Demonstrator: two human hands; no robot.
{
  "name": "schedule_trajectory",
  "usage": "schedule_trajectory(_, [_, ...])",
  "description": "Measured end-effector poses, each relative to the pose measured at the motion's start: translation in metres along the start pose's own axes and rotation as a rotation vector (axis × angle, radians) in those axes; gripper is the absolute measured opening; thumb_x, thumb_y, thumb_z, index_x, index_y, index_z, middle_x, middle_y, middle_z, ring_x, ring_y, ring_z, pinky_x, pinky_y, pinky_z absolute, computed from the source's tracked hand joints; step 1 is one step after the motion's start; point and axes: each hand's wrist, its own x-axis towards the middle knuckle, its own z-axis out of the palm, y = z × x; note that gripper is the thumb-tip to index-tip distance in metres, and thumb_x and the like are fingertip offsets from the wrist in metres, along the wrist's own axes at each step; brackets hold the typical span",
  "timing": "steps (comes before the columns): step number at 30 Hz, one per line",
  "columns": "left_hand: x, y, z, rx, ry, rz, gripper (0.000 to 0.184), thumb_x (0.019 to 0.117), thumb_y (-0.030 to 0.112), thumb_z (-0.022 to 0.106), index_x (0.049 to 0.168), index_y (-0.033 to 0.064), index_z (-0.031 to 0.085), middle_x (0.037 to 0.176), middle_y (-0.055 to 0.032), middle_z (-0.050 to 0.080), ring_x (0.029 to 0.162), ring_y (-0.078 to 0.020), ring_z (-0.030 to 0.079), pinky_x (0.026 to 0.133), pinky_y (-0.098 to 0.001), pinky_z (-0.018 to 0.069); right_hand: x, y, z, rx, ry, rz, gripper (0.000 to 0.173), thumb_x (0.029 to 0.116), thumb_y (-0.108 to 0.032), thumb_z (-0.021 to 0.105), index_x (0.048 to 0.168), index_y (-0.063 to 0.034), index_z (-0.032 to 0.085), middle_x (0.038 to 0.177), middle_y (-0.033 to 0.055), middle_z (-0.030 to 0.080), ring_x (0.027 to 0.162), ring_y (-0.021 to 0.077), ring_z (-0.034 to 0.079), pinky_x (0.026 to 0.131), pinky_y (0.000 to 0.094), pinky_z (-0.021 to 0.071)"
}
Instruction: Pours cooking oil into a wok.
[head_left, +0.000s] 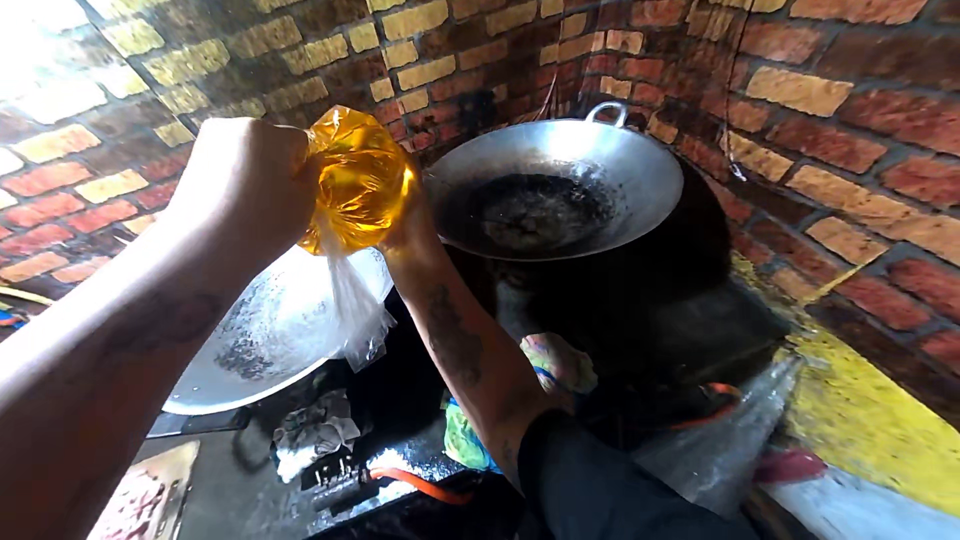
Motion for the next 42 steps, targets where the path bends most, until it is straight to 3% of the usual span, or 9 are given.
schedule_trajectory(2, [-0.008,0.001,0.000,-0.006,0.013,0.041,0.038,0.1080,0.015,0.052,0.071,0.0049,0.051,0.061,-0.0116,0.050,0.058,-0.0293,0.053,0.054,-0.0491,0.0383,-0.015,-0.005,0.011,0.007,0.013,0.021,0.036,0.1093,-0.040,0.037,0.121,-0.0144,0.059,0.106,0.0049,0.069,0.102,0.0147,0.068,0.089,0.0362,0.0581])
schedule_trajectory(7, [-0.019,0.012,-0.004,-0.057,-0.009,0.164,0.035,0.1068,0.018,0.051,0.075,0.0058,0.058,0.062,-0.0097,0.052,0.057,-0.0261,0.054,0.053,-0.0484,0.0390,-0.054,-0.037,0.071,0.010,0.330,0.073,0.039,0.1104,-0.045,0.029,0.115,-0.0159,0.055,0.095,0.0034,0.067,0.090,0.0133,0.068,0.077,0.0345,0.0597])
schedule_trajectory(10, [-0.015,0.019,-0.002,-0.054,-0.047,0.237,0.034,0.1042,0.029,0.045,0.077,0.0122,0.057,0.061,-0.0044,0.049,0.055,-0.0214,0.053,0.050,-0.0477,0.0375,-0.063,-0.052,0.075,-0.001,0.334,0.000,0.038,0.1113,-0.040,0.029,0.114,-0.0142,0.056,0.094,0.0033,0.067,0.089,0.0123,0.069,0.077,0.0331,0.0605])
schedule_trajectory(14, [-0.015,0.039,0.007,-0.129,0.039,0.263,0.033,0.1050,0.008,0.052,0.073,0.0041,0.057,0.062,-0.0088,0.053,0.058,-0.0238,0.054,0.054,-0.0441,0.0398,-0.064,-0.076,0.075,-0.022,0.357,-0.020,0.038,0.1108,-0.041,0.028,0.113,-0.0152,0.057,0.093,0.0029,0.067,0.089,0.0125,0.069,0.078,0.0336,0.0602])
schedule_trajectory(18, [-0.008,0.048,0.012,-0.160,0.075,0.274,0.031,0.1054,0.008,0.052,0.075,0.0023,0.059,0.063,-0.0107,0.055,0.059,-0.0248,0.056,0.056,-0.0453,0.0420,-0.055,-0.093,0.076,0.044,0.390,-0.003,0.041,0.1084,-0.048,0.031,0.110,-0.0159,0.057,0.091,0.0033,0.067,0.086,0.0141,0.069,0.075,0.0358,0.0600])
schedule_trajectory(30, [-0.010,0.040,0.004,-0.121,0.083,0.206,0.031,0.1053,0.008,0.053,0.075,0.0024,0.057,0.063,-0.0116,0.054,0.059,-0.0268,0.055,0.056,-0.0470,0.0402,-0.041,-0.084,0.082,-0.012,0.368,0.023,0.032,0.1109,-0.038,0.033,0.112,-0.0147,0.056,0.092,0.0027,0.066,0.088,0.0123,0.068,0.077,0.0326,0.0595])
schedule_trajectory(34, [-0.013,0.035,0.011,-0.129,0.042,0.159,0.035,0.1070,0.014,0.054,0.073,0.0042,0.056,0.062,-0.0092,0.052,0.058,-0.0251,0.054,0.055,-0.0455,0.0403,-0.032,-0.054,0.029,-0.128,0.171,-0.096,0.038,0.1096,-0.041,0.041,0.130,-0.0120,0.056,0.111,0.0055,0.068,0.104,0.0147,0.067,0.090,0.0367,0.0575])
schedule_trajectory(38, [-0.014,0.034,0.030,-0.194,0.012,0.110,0.039,0.1091,0.021,0.051,0.076,0.0029,0.058,0.063,-0.0102,0.054,0.060,-0.0264,0.056,0.056,-0.0474,0.0428,-0.047,-0.065,0.045,-0.312,0.297,-0.130,0.031,0.1122,-0.028,0.038,0.129,-0.0094,0.055,0.111,0.0041,0.066,0.104,0.0098,0.065,0.092,0.0296,0.0561])
schedule_trajectory(42, [-0.006,0.036,0.046,-0.245,-0.024,0.071,0.041,0.1106,0.028,0.048,0.081,0.0027,0.060,0.068,-0.0114,0.056,0.065,-0.0280,0.059,0.060,-0.0495,0.0463,-0.053,-0.076,0.040,-0.437,0.363,-0.122,0.035,0.1135,-0.025,0.033,0.137,-0.0063,0.051,0.120,0.0068,0.064,0.111,0.0108,0.063,0.097,0.0307,0.0549])
